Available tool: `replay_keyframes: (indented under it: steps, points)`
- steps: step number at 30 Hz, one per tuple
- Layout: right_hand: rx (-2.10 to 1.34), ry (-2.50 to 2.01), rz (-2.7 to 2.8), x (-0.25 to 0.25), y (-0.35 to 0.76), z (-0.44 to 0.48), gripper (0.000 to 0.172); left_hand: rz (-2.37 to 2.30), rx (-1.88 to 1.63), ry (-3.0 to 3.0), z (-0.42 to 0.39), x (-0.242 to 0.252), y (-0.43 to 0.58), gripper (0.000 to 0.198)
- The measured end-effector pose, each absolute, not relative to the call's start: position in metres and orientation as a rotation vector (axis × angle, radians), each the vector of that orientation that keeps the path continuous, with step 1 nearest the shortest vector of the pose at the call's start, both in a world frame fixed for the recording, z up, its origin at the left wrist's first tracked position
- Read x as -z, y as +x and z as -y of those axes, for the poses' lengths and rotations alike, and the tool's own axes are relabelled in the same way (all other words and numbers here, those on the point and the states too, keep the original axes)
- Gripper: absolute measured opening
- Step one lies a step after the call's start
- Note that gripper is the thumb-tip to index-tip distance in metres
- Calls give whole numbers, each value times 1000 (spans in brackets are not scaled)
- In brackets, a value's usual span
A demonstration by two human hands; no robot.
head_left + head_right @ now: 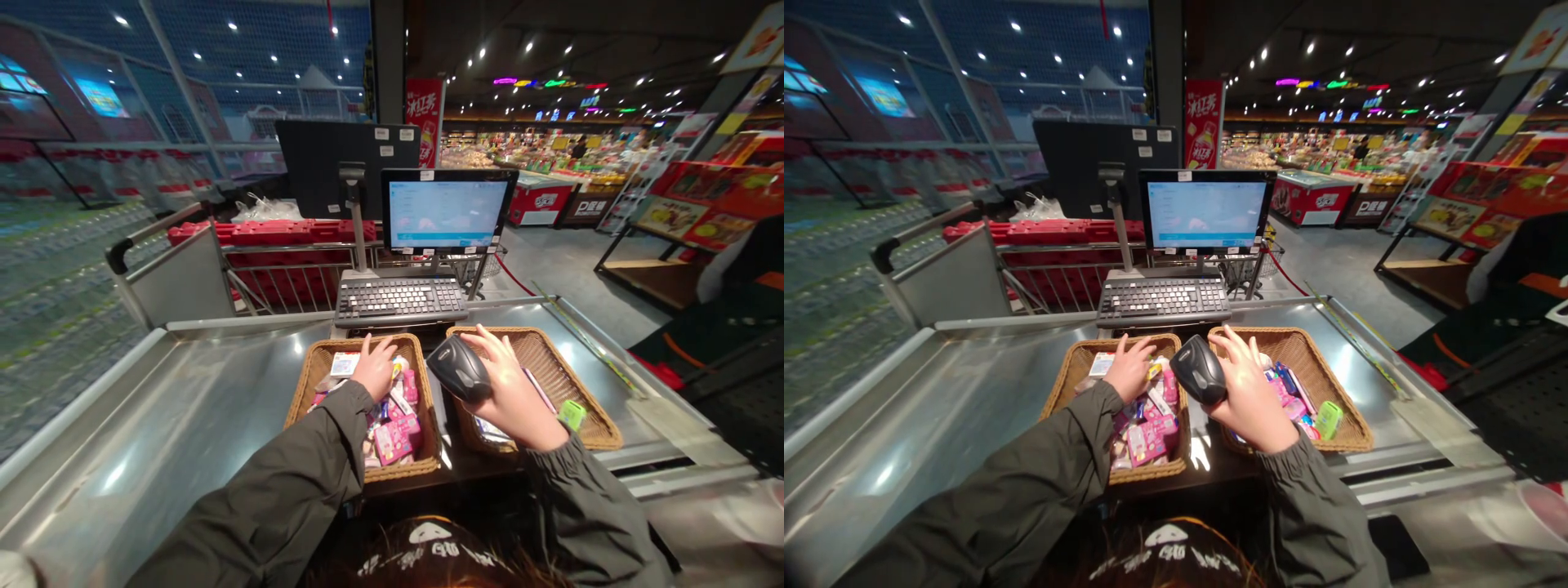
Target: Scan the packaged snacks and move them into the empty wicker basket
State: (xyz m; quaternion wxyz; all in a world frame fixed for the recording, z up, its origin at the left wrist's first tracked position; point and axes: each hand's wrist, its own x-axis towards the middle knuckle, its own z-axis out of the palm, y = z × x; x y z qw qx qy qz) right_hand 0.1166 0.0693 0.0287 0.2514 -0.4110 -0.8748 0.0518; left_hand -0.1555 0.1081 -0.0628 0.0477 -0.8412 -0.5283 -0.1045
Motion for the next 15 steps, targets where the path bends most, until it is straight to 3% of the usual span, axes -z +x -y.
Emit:
replay_keyframes:
  steps: [5,10,15]
  points:
    - [-103,-1144,2341,-30,129,-67,44,1624,206,-2714,-105,60,-152,22]
    - [-3,-1237,2236,-36,159,-66,55,1611,454,-2663,-113,24,-148,13]
    - [81,-1341,2105,-42,196,-66,46,1433,513,-2741,-122,3,-107,21]
